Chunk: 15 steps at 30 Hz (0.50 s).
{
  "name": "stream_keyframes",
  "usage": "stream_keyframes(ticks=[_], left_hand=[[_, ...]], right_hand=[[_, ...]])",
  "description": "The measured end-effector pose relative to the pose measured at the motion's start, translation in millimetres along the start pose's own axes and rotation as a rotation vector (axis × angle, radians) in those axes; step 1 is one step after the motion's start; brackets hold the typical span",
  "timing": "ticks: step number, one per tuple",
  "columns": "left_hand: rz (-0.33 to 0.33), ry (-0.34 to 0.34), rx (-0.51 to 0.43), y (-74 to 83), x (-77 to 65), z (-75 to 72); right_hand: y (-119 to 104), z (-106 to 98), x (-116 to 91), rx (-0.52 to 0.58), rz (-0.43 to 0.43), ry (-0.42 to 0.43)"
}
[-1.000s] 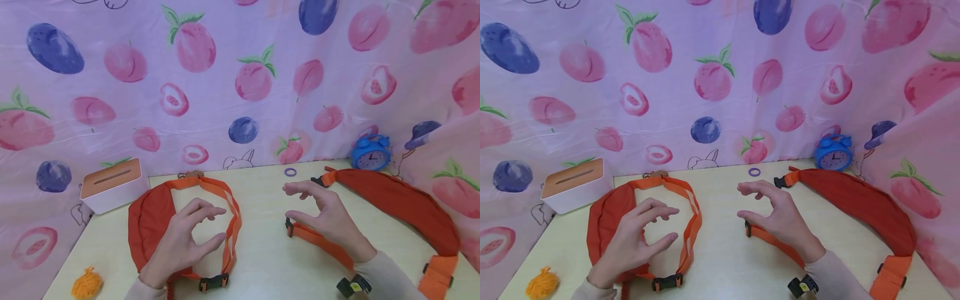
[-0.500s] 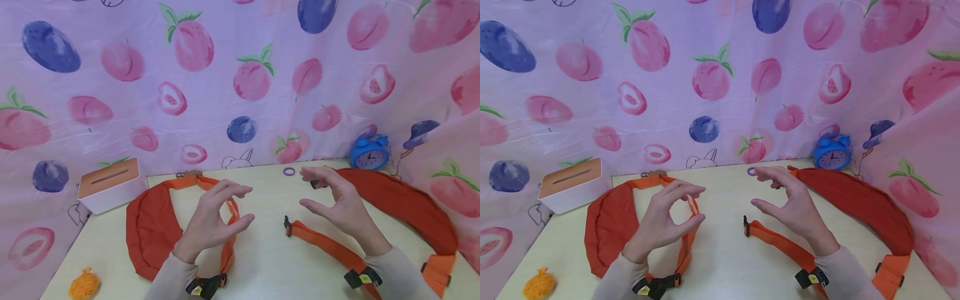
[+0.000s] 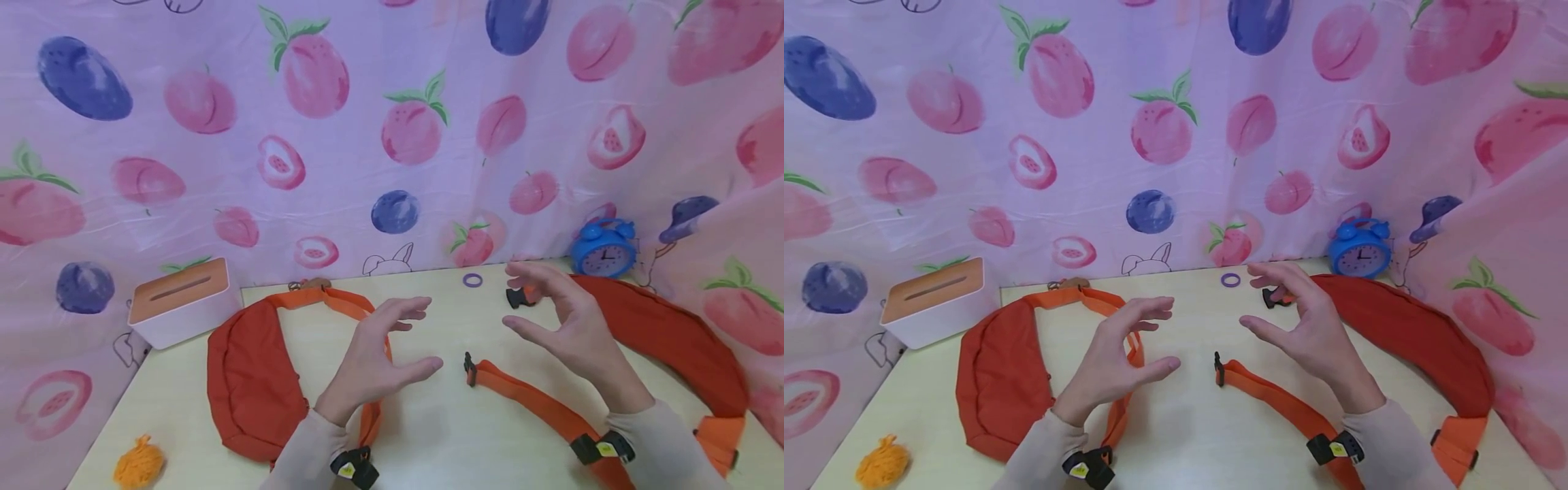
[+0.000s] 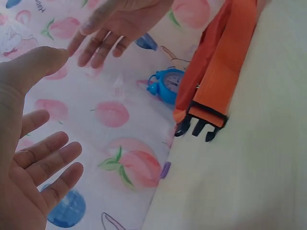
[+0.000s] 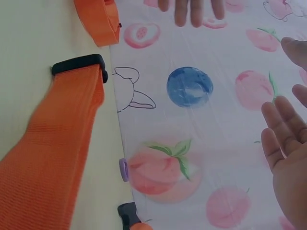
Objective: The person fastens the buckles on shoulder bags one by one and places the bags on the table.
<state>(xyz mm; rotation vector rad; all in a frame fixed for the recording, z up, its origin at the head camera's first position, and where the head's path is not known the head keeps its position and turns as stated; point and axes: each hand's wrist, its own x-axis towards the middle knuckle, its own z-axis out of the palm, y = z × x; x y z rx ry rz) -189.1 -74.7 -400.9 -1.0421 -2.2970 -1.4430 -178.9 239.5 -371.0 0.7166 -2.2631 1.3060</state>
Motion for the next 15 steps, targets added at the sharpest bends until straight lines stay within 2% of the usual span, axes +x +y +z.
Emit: stream_keyframes(ticks=[8, 15], left_hand=[[-0.105, -0.019, -0.032, -10.2, -3.1, 16.0], [-0.138, -0.055, -0.073, -14.3, -6.1, 26.9]], right_hand=[[2.4, -19.7, 2.3, 0.061, 0.032, -0.008], [17.4, -38.0, 14.6, -0.049, 0.007, -0.012]])
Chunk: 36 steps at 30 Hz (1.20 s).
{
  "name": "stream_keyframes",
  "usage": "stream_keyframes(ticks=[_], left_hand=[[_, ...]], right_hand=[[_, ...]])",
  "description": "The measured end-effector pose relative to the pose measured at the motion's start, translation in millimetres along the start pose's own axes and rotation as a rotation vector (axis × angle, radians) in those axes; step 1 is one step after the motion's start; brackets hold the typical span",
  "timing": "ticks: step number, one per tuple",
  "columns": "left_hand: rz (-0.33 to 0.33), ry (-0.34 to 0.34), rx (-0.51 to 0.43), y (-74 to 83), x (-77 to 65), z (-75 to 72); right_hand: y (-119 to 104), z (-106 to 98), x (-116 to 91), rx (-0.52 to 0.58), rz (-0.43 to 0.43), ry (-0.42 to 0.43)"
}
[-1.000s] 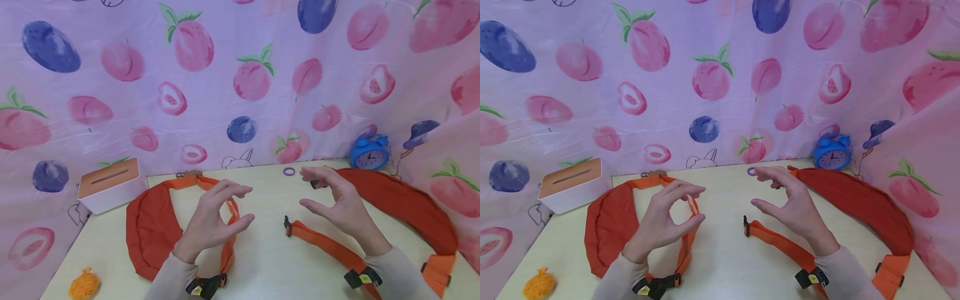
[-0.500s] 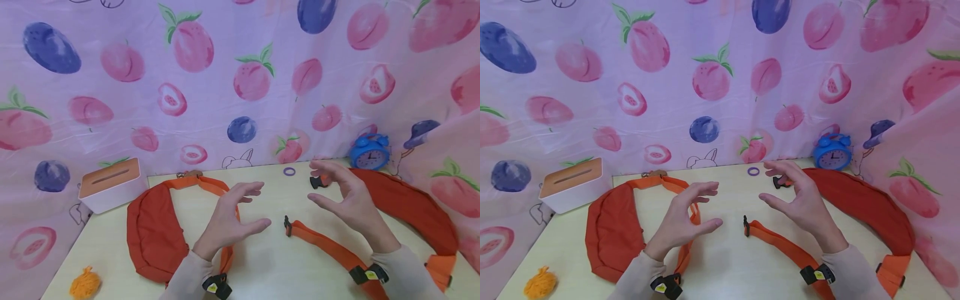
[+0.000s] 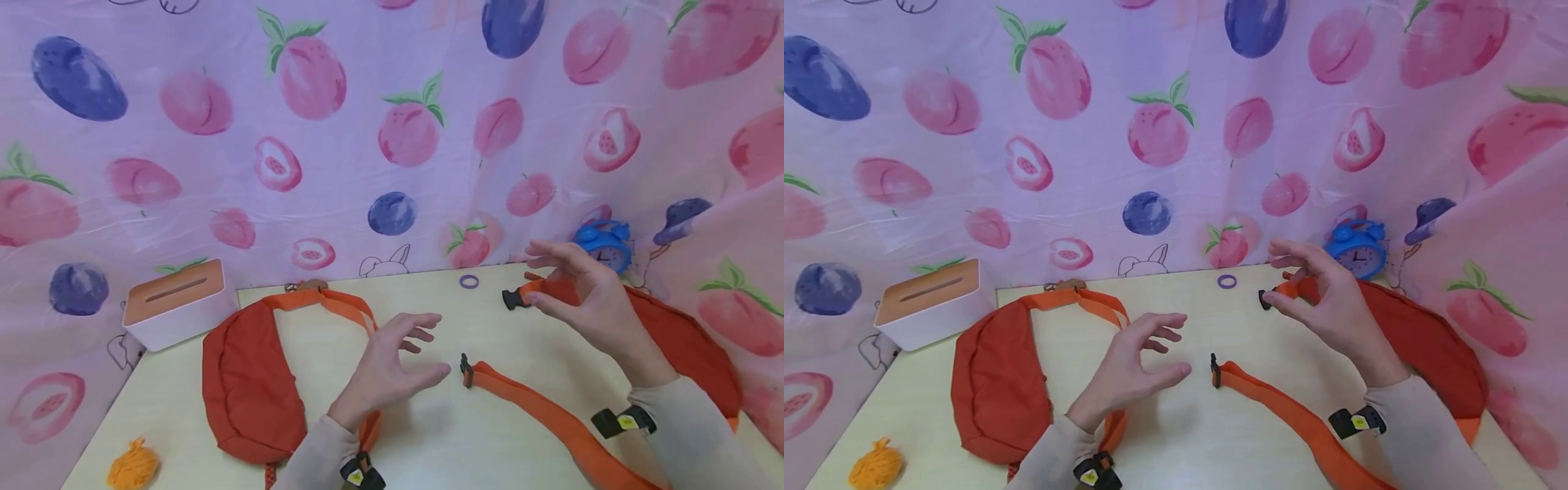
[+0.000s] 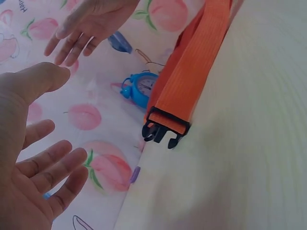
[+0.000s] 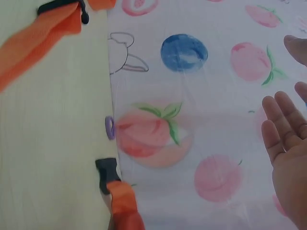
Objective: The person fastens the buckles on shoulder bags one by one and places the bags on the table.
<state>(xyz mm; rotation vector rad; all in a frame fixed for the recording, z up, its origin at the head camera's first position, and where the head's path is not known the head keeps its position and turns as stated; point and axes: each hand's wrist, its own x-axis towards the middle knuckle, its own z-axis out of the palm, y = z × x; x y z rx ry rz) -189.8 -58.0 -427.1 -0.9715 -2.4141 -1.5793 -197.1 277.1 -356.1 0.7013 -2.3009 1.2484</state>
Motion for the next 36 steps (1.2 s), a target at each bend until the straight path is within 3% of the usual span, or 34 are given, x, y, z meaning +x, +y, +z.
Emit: stream_keyframes(ticks=[8, 13, 19, 28, 36], left_hand=[[0.017, -0.023, 0.009, 0.0, -0.1, 6.3], [0.029, -0.038, 0.022, 2.4, 0.4, 10.0], [0.001, -0.044, 0.04, 9.4, 0.5, 20.6], [-0.129, -0.082, 0.062, 5.8, -1.1, 41.6], [-0.284, -0.136, 0.135, 4.6, 5.6, 56.8]], right_hand=[[28.3, -6.8, 9.3, -0.022, 0.046, -0.022], [51.2, -4.8, 13.7, -0.099, 0.15, -0.065], [82.5, -0.5, 17.8, -0.106, 0.252, -0.135], [120.5, 6.7, 21.8, -0.088, 0.379, -0.238], [142.7, 10.2, 15.5, -0.078, 0.36, -0.316]])
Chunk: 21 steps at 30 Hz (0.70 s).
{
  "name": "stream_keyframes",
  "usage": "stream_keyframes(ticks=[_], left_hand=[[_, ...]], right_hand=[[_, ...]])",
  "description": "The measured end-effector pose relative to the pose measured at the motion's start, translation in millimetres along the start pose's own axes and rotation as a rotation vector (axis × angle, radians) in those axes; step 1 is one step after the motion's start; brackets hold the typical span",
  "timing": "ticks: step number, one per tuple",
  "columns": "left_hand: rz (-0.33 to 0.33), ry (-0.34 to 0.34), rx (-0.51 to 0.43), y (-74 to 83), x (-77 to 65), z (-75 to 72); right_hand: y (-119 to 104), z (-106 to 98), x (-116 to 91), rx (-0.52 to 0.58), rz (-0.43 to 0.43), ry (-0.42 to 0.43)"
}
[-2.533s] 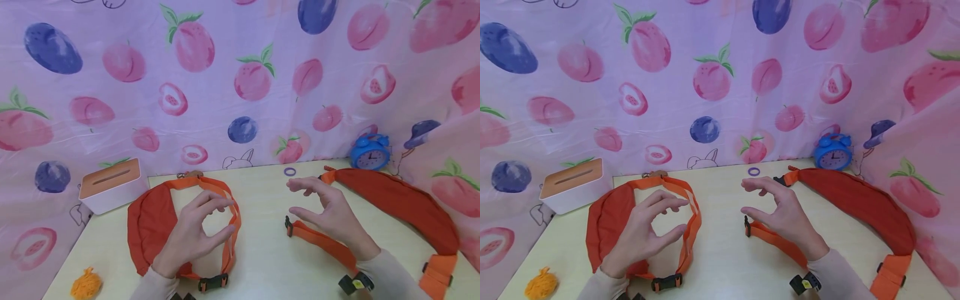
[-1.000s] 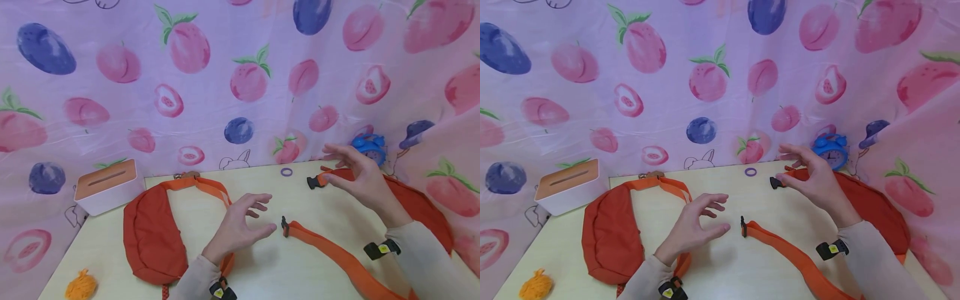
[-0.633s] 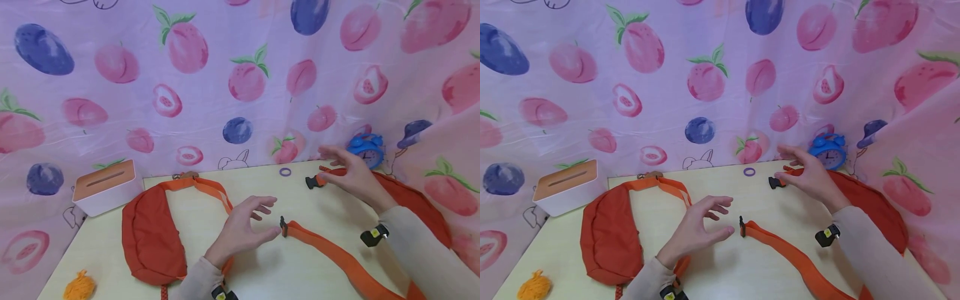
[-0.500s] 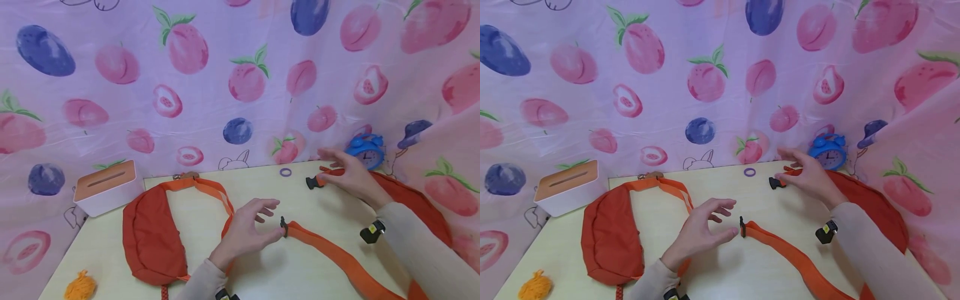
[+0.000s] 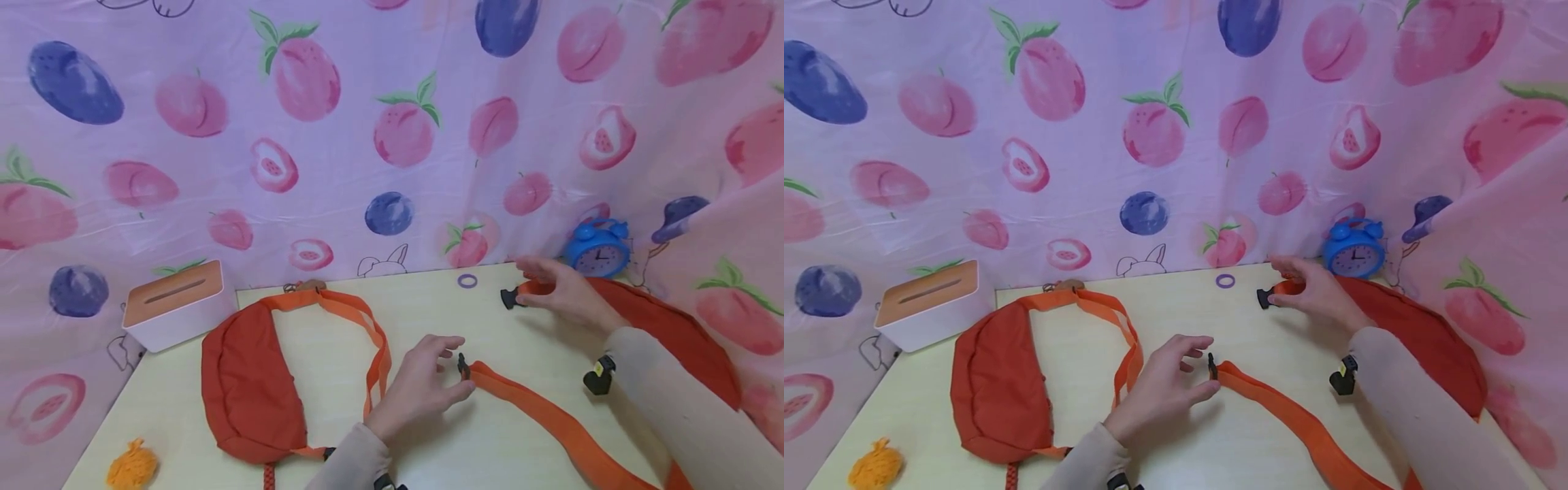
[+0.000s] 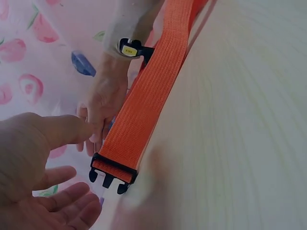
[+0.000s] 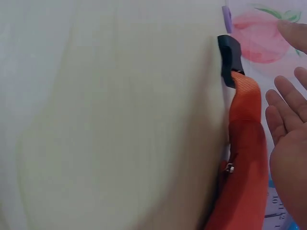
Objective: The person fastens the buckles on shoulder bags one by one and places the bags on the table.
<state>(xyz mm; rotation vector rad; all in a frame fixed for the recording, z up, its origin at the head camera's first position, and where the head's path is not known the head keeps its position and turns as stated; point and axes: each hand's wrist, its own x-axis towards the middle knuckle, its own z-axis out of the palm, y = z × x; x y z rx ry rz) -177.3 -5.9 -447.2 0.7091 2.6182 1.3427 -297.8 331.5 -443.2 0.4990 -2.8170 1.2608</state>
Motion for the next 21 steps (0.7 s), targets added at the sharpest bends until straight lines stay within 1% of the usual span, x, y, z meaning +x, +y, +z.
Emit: stream_keyframes(ticks=[6, 8, 12, 15, 17, 21], left_hand=[[-0.078, -0.008, 0.106, -2.7, 5.8, 8.6], [-0.088, -0.005, 0.141, -4.7, 7.0, 11.1], [-0.07, 0.009, 0.172, -8.9, 8.7, 14.1], [-0.033, 0.02, 0.169, -10.8, 9.6, 14.6], [-0.021, 0.019, 0.163, -10.8, 9.8, 14.7], [-0.019, 0.012, 0.143, -10.2, 9.8, 14.7]], right_hand=[[9.1, 6.8, 1.9, -0.031, 0.024, -0.018], [11.4, 8.5, 3.0, -0.04, 0.042, -0.034], [14.7, 10.3, 6.2, -0.062, 0.076, -0.054], [15.0, 10.8, 9.0, -0.101, 0.083, -0.069], [15.5, 12.1, 10.5, -0.134, 0.086, -0.081], [18.6, 16.7, 13.3, -0.193, 0.106, -0.094]])
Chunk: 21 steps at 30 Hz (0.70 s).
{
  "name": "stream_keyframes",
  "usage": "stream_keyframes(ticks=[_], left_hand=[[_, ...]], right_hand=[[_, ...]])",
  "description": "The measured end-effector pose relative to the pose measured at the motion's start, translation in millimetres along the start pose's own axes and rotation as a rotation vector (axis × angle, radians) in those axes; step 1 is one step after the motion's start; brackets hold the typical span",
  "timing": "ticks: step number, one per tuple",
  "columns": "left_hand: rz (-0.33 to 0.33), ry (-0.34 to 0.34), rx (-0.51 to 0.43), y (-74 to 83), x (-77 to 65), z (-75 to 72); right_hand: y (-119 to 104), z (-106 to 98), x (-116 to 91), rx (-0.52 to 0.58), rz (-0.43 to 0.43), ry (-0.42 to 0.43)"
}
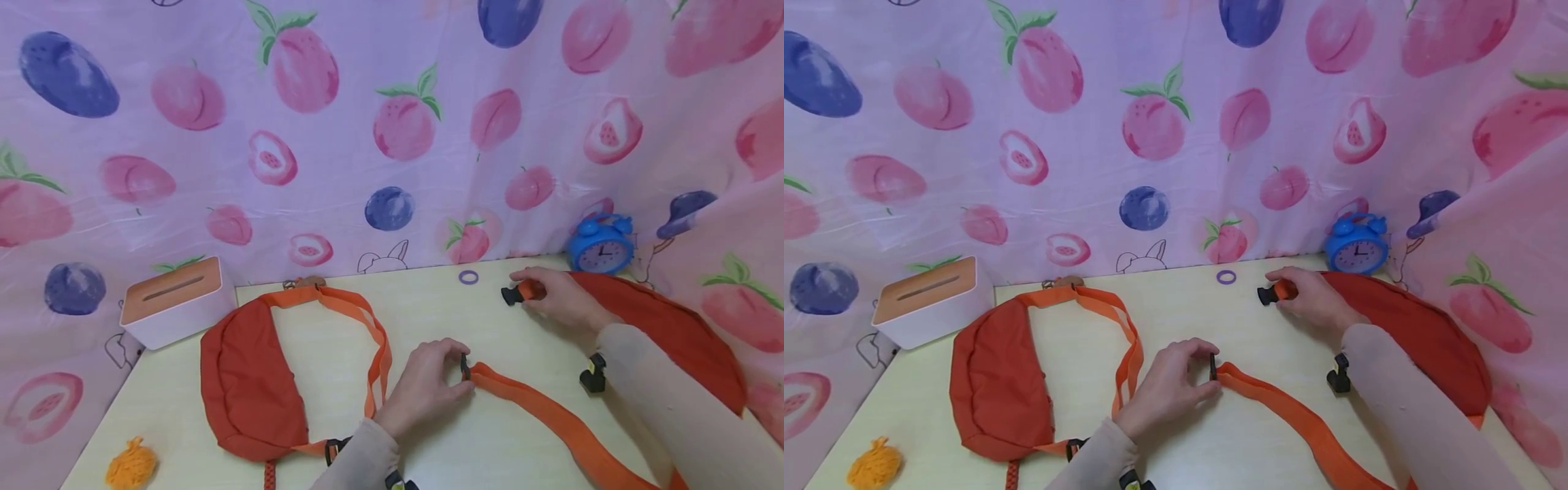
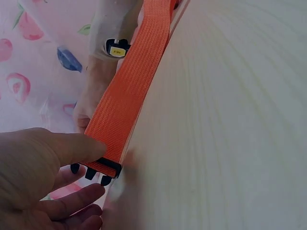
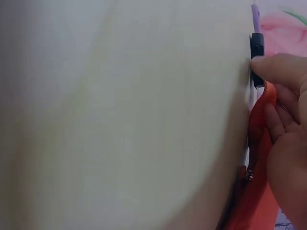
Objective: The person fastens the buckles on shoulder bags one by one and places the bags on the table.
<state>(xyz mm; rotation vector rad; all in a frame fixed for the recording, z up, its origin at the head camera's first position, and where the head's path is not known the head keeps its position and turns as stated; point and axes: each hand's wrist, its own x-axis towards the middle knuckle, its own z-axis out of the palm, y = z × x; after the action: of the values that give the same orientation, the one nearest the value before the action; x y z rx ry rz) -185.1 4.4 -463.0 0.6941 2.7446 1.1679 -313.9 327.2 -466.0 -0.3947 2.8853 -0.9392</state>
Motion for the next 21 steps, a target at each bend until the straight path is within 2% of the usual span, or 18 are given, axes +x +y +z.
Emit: stream_keyframes(ticks=[7, 14, 21], left_hand=[[-0.026, 0.021, -0.147, 3.4, -3.8, -5.1], [-0.097, -0.033, -0.345, 6.2, -2.7, -5.7], [-0.117, -0.042, -0.432, 8.0, -3.6, -7.5]], right_hand=[[-2.7, 1.7, 3.7, -0.074, 0.014, -0.001], [-7.7, -1.7, 0.4, -0.1, -0.027, 0.01], [-13.5, -1.7, -3.7, -0.1, -0.041, 0.034]])
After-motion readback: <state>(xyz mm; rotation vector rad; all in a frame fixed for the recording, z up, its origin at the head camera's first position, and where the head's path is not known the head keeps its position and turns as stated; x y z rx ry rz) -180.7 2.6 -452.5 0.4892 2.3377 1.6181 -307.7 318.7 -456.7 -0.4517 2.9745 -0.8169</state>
